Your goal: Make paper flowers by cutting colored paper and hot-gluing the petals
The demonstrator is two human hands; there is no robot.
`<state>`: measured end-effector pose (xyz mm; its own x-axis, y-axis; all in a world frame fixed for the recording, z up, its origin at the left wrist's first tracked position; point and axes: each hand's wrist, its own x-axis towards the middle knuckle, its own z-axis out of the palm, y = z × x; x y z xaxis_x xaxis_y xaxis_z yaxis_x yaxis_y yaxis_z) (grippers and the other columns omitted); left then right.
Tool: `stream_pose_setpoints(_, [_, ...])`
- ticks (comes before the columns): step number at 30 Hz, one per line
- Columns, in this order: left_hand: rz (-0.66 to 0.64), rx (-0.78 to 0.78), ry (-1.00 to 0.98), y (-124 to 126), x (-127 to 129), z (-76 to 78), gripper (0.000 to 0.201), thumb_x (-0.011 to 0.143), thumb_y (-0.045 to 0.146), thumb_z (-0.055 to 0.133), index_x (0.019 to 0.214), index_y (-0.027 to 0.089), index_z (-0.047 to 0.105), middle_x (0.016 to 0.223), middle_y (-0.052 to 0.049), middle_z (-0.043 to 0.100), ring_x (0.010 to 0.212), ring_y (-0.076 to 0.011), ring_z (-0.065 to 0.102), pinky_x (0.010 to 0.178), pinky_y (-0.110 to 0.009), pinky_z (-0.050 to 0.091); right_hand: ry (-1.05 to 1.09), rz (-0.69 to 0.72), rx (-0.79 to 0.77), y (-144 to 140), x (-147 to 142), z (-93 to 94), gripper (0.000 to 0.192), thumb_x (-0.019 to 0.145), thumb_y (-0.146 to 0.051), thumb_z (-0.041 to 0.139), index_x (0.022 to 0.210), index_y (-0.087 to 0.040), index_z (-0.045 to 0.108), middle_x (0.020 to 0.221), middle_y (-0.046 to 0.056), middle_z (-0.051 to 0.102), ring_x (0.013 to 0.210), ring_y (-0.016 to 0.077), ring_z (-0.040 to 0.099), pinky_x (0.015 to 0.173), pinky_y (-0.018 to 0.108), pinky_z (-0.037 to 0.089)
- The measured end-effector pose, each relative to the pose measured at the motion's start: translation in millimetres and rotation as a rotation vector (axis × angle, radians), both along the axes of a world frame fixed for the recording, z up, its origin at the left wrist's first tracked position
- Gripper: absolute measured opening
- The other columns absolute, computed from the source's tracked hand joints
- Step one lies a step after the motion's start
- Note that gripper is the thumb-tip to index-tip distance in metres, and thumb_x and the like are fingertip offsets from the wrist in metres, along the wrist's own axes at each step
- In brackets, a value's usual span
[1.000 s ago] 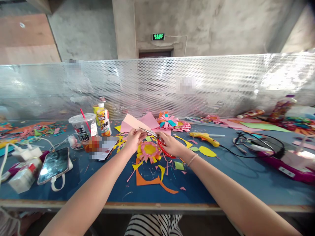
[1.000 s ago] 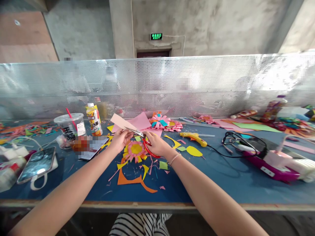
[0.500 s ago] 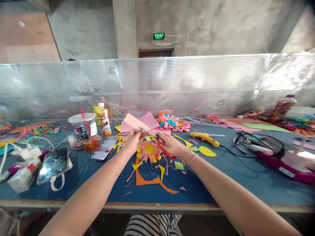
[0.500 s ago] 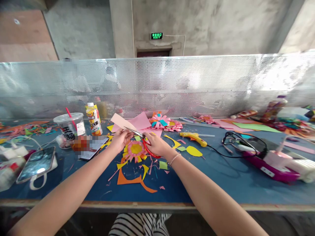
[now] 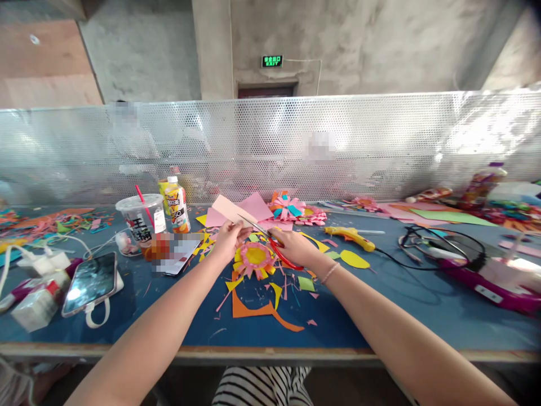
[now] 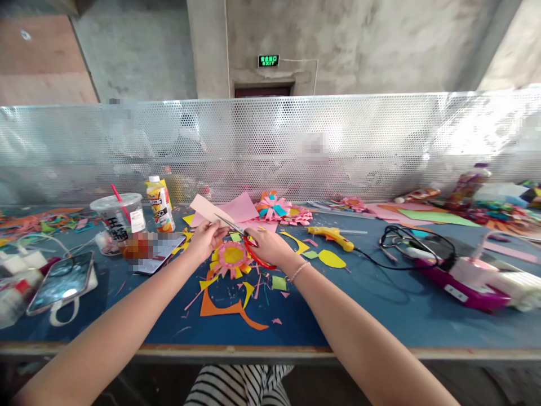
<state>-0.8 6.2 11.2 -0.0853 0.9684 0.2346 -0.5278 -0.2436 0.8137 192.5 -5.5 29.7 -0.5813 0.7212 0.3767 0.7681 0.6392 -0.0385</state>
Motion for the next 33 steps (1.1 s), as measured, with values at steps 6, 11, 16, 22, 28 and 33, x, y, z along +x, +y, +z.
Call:
stream_pose_setpoints(6, [0.01,0.001,-0.004,0.2,0.1,0.8,0.018,0.071,0.019,0.066,0.075,0.015,0.049,0.069,-0.002,0.064,0.067,-0.0121,0.066,0.067,-0.022,0.052,-0.025,-0.024,-0.005,-3.8,-2.6,3.7,0.03,0.083,-0.022,0.04,0.111,-0.02,0.05,0.09,0.008,0.064,0.074,0.0177,0.058,0.056,0.023,0.032])
stream_pose_setpoints(11, [0.009,0.007,-0.012,-0.3,0.1,1.2,0.017,0.071,0.018,0.065,0.074,0.014,0.049,0.069,-0.002,0.064,0.067,-0.0123,0.066,0.066,-0.022,0.052,-0.06,-0.038,0.006,-2.5,-2.5,2.7,0.032,0.084,-0.023,0.039,0.114,-0.019,0.048,0.092,0.009,0.064,0.075,0.0192,0.059,0.057,0.024,0.032])
stream_pose_setpoints(16, [0.019,0.012,0.018,-2.1,0.6,2.0,0.017,0.071,0.02,0.065,0.076,0.015,0.05,0.07,-0.003,0.064,0.066,-0.0114,0.065,0.067,-0.022,0.052,-0.044,-0.031,0.002,-4.7,-2.2,1.3,0.029,0.085,-0.026,0.037,0.111,-0.019,0.048,0.093,0.01,0.063,0.073,0.019,0.058,0.056,0.024,0.032])
stream_pose_setpoints(22, [0.018,0.028,0.026,-2.3,0.3,1.1,0.018,0.069,0.021,0.066,0.076,0.015,0.051,0.07,-0.002,0.064,0.065,-0.012,0.065,0.066,-0.023,0.052,0.003,-0.001,-0.011,-6.2,-0.8,1.0,0.029,0.086,-0.034,0.039,0.107,-0.018,0.048,0.088,0.008,0.062,0.072,0.0181,0.057,0.055,0.023,0.032])
stream_pose_setpoints(28, [-0.002,0.033,0.039,-2.2,1.7,0.4,0.019,0.067,0.022,0.067,0.075,0.015,0.051,0.067,-0.001,0.063,0.06,-0.0112,0.064,0.061,-0.021,0.051,0.109,0.133,-0.058,-4.0,-1.2,-0.9,0.024,0.087,-0.034,0.037,0.1,-0.017,0.047,0.088,0.008,0.06,0.075,0.0167,0.055,0.063,0.024,0.038])
stream_pose_setpoints(33, [-0.029,0.061,0.081,-2.5,3.2,-1.1,0.021,0.065,0.024,0.068,0.075,0.014,0.053,0.066,-0.002,0.063,0.061,-0.0125,0.064,0.061,-0.022,0.051,0.2,0.209,-0.109,-0.4,-2.9,-4.9,0.027,0.087,-0.041,0.038,0.097,-0.017,0.046,0.084,0.006,0.058,0.074,0.0164,0.054,0.065,0.026,0.039])
